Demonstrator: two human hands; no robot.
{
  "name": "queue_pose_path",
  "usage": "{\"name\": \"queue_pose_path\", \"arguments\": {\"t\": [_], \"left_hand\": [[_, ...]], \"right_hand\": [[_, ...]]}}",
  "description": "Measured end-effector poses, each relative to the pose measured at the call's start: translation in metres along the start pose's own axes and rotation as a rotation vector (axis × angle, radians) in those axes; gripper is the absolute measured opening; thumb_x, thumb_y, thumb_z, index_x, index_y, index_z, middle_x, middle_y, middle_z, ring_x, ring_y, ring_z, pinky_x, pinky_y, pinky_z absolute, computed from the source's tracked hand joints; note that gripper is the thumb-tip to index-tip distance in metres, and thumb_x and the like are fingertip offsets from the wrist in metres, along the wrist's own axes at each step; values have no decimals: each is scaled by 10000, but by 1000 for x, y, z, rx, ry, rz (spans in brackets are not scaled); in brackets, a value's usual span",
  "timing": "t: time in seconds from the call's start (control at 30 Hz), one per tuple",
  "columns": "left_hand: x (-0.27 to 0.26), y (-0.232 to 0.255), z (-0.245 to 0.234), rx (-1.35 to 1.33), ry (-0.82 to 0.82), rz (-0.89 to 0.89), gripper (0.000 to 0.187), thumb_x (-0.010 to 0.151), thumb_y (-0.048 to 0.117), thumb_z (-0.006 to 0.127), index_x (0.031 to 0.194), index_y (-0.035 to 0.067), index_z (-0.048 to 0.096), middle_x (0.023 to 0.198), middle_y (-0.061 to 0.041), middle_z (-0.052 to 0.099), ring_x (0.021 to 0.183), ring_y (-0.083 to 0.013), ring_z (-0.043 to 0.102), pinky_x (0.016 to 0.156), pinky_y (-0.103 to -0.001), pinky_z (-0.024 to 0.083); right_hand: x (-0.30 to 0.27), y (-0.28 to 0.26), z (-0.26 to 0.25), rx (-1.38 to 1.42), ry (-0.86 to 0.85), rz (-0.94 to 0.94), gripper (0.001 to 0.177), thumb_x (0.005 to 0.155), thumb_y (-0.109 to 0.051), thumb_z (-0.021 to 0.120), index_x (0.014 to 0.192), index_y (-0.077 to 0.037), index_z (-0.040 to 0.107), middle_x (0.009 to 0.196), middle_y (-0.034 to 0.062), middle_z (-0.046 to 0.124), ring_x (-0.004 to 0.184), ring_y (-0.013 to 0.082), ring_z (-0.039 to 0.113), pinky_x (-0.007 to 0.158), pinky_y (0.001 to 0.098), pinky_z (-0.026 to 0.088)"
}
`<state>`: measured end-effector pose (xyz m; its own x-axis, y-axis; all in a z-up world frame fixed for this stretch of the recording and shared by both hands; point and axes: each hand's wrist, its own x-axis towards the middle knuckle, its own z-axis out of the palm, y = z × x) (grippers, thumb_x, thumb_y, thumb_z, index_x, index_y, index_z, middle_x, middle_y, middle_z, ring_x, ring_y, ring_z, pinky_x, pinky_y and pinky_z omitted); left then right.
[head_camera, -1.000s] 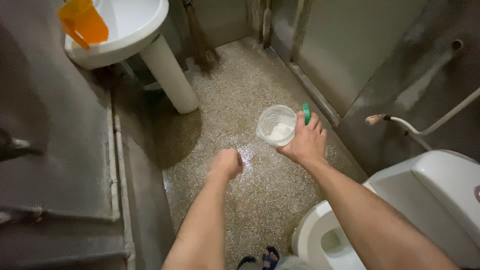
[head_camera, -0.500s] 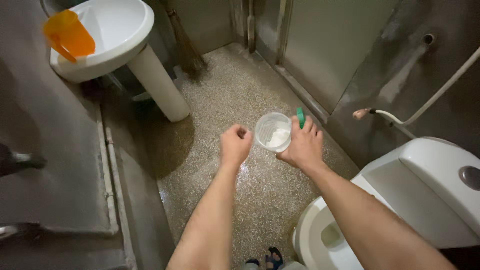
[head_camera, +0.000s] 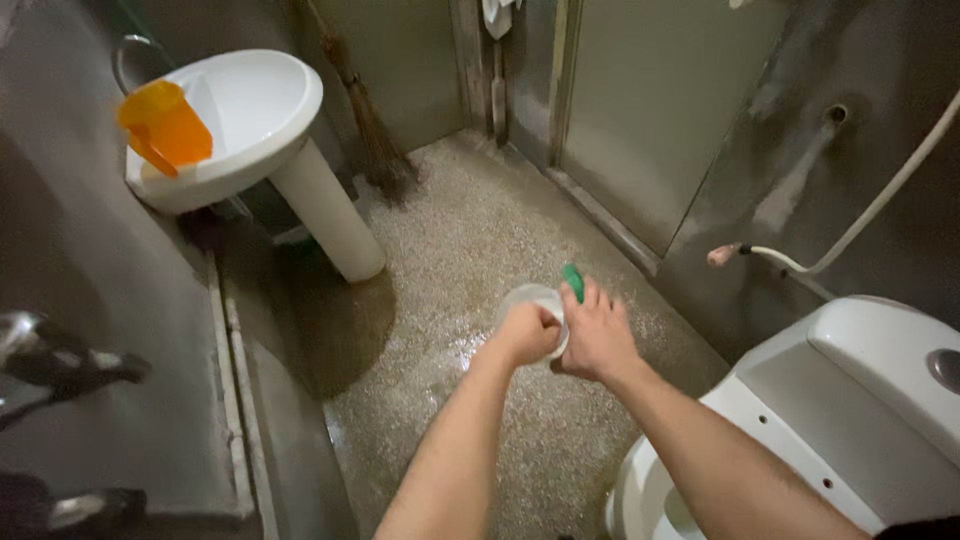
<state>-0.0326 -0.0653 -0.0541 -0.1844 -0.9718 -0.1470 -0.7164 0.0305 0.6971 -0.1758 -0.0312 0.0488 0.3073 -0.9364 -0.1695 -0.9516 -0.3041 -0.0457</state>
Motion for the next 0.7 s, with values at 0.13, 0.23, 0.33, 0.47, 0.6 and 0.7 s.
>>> {"name": "queue_pose_path", "arguments": {"t": [0.13, 0.23, 0.33, 0.47, 0.6, 0.7], "left_hand": [[5, -21, 7, 247, 4, 8, 272, 854, 304, 725, 1057, 137, 796, 1097, -134, 768, 1021, -310, 720, 913, -412, 549], [4, -41, 16, 343, -53, 14, 338, 833, 288, 757, 1140, 147, 774, 1221, -156, 724, 1126, -355, 674, 959, -456, 520], [11, -54, 29, 351, -197, -35, 323, 833, 280, 756, 1126, 146, 776, 1203, -153, 728, 1105, -349, 679, 946, -452, 524], [17, -56, 30, 404, -336, 29, 302, 834, 270, 755, 1107, 145, 779, 1180, -149, 733, 1077, -341, 685, 930, -447, 528], [14, -52, 26, 415, -376, 58, 281, 834, 260, 754, 1089, 145, 782, 1156, -145, 737, 1049, -334, 690, 914, -441, 532], [15, -53, 24, 424, -359, 57, 266, 834, 252, 753, 1075, 144, 784, 1138, -142, 741, 1028, -328, 695, 902, -438, 535]], "right_hand": [[-3, -8, 5, 12, -4, -131, 1204, 621, -448, 925, 1559, -69, 272, 1540, 262, 335, 1438, 376, 370, 1193, 499, 317], [-2, -14, 15, 10, 56, -251, 1136, 639, -446, 894, 1525, -54, 301, 1505, 295, 350, 1408, 405, 383, 1163, 508, 328], [-4, -18, 20, 19, 138, -331, 1113, 580, -411, 904, 1477, -54, 350, 1497, 301, 341, 1398, 440, 364, 1140, 516, 320], [-6, -21, 23, 111, 218, -435, 1090, 567, -419, 897, 1456, -51, 384, 1480, 298, 367, 1376, 439, 393, 1112, 517, 335], [-9, -24, 19, 184, 299, -524, 1085, 538, -391, 894, 1457, -69, 413, 1488, 284, 394, 1373, 432, 415, 1097, 520, 349], [-10, -31, 16, 216, 307, -582, 1156, 535, -453, 952, 1460, -44, 392, 1498, 333, 371, 1387, 499, 376, 1101, 571, 289]]}}
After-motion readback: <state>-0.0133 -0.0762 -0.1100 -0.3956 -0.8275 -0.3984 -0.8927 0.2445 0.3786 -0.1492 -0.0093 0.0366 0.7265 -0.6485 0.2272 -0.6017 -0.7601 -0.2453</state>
